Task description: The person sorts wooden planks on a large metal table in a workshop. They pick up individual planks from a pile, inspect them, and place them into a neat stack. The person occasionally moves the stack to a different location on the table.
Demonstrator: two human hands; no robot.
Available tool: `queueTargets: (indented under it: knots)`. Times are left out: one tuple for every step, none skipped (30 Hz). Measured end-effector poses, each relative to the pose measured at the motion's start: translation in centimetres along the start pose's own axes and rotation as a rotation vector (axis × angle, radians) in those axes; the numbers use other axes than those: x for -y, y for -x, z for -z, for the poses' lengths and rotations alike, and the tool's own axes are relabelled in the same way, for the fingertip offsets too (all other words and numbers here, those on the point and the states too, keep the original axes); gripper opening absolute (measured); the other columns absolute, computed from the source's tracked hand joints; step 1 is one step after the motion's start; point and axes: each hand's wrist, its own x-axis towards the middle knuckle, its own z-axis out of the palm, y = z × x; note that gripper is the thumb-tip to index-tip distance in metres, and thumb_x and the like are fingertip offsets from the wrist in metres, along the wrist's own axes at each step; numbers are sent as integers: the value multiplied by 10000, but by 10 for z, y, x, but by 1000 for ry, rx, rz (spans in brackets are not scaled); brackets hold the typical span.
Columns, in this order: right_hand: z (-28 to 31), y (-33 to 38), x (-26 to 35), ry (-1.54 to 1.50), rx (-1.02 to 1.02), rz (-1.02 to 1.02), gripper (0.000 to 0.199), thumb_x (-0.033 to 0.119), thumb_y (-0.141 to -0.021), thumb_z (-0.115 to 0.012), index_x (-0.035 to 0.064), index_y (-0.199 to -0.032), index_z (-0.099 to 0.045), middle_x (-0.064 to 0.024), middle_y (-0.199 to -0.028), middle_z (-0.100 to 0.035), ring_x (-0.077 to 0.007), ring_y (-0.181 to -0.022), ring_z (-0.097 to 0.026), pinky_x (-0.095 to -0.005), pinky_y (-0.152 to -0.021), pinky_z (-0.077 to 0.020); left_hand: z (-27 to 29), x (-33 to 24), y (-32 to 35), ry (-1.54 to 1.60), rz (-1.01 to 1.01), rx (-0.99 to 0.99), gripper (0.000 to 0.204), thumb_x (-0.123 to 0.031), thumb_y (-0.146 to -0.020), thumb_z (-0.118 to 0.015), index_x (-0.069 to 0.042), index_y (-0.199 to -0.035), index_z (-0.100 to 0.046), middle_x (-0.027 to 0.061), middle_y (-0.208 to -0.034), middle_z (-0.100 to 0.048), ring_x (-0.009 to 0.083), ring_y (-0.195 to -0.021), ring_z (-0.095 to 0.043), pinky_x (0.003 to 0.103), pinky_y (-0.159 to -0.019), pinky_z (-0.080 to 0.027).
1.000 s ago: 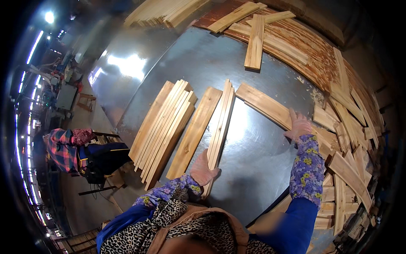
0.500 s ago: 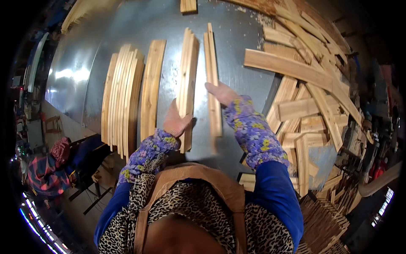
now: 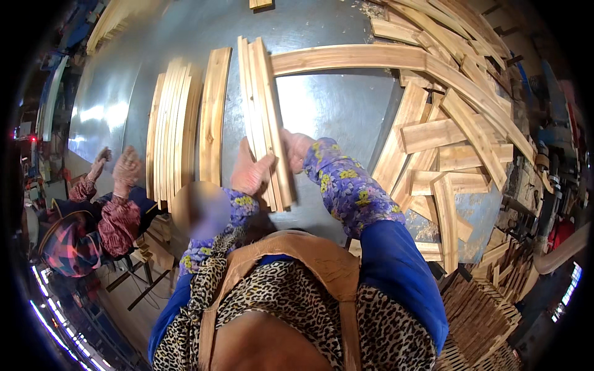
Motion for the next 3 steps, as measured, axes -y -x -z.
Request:
queueTargets:
  knots:
    - [1, -1, 2, 276, -33, -76, 701, 703, -1127, -453, 84, -1091, -780, -76, -752, -717, -192, -541, -579, -391, -514, -512, 0, -16, 8, -213, -16, -48, 1323, -543, -794, -908, 83, -1716, -197, 363, -1646, -438, 474, -1500, -518, 473, -1254, -450]
    - [10, -13, 22, 988, -6, 59, 718, 740, -1103, -452, 111, -1165, -793, -79, -871, -776, -267, -638, -674, -441, -684, -591, 1, -33, 14, -433, -46, -91, 1390, -596, -762, -922, 75, -1723, -176, 373, -1690, -379, 499, -1546, -469, 480, -1274, -431]
    - [8, -10, 32, 1415, -107, 369, 717, 751, -1087, -475, 159, -1335, -794, -179, -1139, -847, -321, -1017, -811, -493, -938, -618, 2, -40, 21, -505, 67, -64, 1427, -597, -755, -928, 17, -1762, -125, 371, -1746, -289, 531, -1569, -429, 495, -1291, -411]
